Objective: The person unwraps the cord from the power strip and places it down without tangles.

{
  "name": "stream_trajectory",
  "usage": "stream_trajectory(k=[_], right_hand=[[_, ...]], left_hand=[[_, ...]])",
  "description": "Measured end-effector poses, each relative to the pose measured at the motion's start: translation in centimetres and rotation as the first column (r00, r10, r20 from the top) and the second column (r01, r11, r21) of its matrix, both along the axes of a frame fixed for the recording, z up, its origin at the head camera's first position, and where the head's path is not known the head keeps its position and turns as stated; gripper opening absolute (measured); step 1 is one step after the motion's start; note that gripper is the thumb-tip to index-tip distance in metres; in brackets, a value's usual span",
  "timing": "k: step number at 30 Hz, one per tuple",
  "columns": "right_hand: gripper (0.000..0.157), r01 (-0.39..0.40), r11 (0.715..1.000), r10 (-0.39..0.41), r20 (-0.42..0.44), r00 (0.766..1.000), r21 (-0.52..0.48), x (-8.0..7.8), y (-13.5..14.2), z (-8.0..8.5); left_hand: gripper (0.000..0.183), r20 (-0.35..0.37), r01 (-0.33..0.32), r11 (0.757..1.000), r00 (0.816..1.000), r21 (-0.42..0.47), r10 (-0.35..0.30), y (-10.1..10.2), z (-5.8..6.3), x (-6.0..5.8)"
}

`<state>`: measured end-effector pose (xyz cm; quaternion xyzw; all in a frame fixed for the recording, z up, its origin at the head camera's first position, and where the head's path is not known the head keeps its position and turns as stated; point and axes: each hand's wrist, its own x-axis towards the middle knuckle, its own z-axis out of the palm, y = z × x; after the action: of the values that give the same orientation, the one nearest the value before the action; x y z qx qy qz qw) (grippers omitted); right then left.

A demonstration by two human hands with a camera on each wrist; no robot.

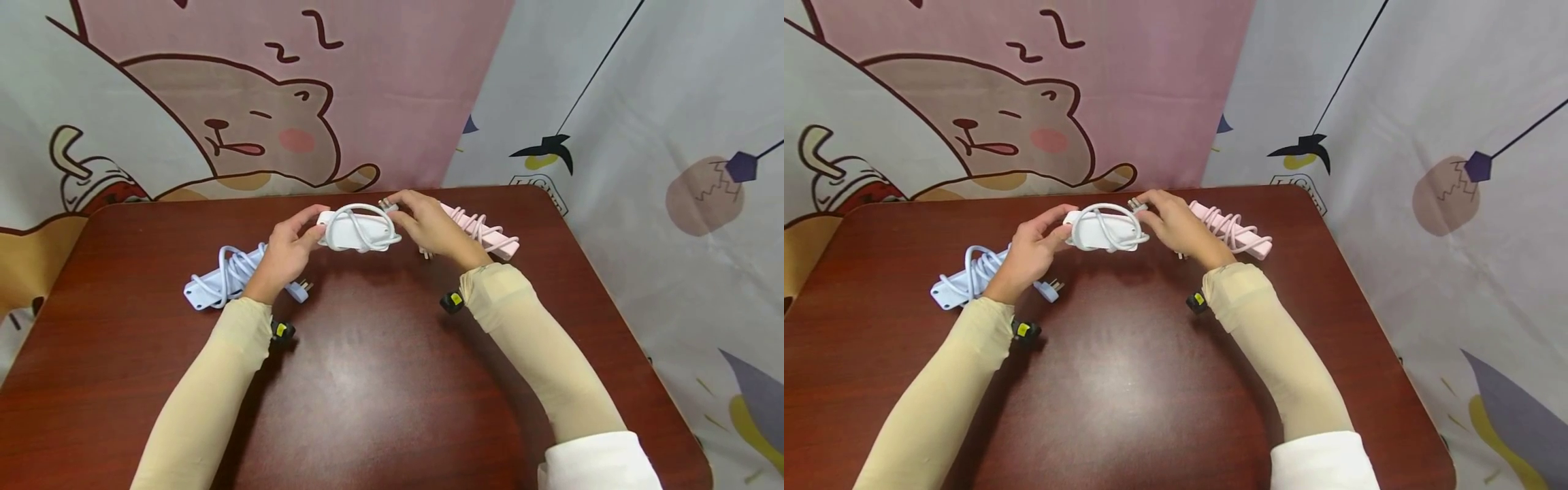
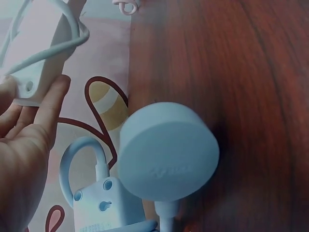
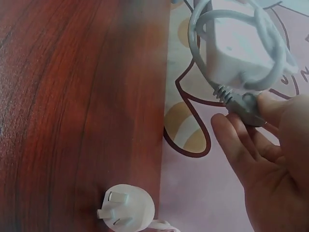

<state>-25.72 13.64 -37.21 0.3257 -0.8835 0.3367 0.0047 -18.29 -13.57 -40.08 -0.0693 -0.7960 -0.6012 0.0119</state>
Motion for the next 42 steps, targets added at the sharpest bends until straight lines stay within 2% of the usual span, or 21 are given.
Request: stream_trajectory(k=[6, 14, 19, 24, 28, 34, 42], right_hand=[[0.027, 0.031, 0.999, -0.030, 0.074, 0.997, -0.023, 0.3, 0.2, -0.1], [0.024, -0.001, 0.999, 0.009, 0.159, 0.987, -0.053, 0.9, 0.3, -1.1], [0.021, -0.007, 1.000, 0.011, 0.158, 0.987, -0.026, 1.4, 0.6, -1.8], [0.032, -0.001, 1.000, -0.003, 0.151, 0.989, 0.021, 1.7, 1.1, -2.4], [0.039, -0.029, 0.999, 0.025, 0.126, 0.992, 0.027, 1.9, 1.5, -2.8], [0.033, -0.067, 0.997, 0.064, 0.087, 0.994, 0.029, 2.6, 1.9, -3.0], [0.027, -0.058, 0.998, 0.057, 0.225, 0.973, -0.002, 3.6, 2.2, -2.6]], left_hand=[[0.037, -0.051, -0.010, 0.998, 0.999, 0.069, 0.014, -0.2, 0.2, -0.1], [0.038, -0.073, -0.060, 0.994, 0.995, 0.087, 0.066, -0.5, 0.2, 0.0], [0.040, -0.076, -0.090, 0.994, 0.993, 0.062, 0.095, -0.6, 0.2, 0.0], [0.038, -0.076, -0.114, 0.993, 0.990, 0.041, 0.117, -0.7, 0.3, 0.1], [0.038, -0.084, -0.123, 0.992, 0.988, 0.037, 0.126, -0.7, 0.1, 0.0], [0.038, -0.092, -0.149, 0.988, 0.984, 0.040, 0.152, -0.7, -0.1, -0.1], [0.039, -0.094, -0.161, 0.986, 0.982, 0.045, 0.164, -0.7, -0.1, -0.2]])
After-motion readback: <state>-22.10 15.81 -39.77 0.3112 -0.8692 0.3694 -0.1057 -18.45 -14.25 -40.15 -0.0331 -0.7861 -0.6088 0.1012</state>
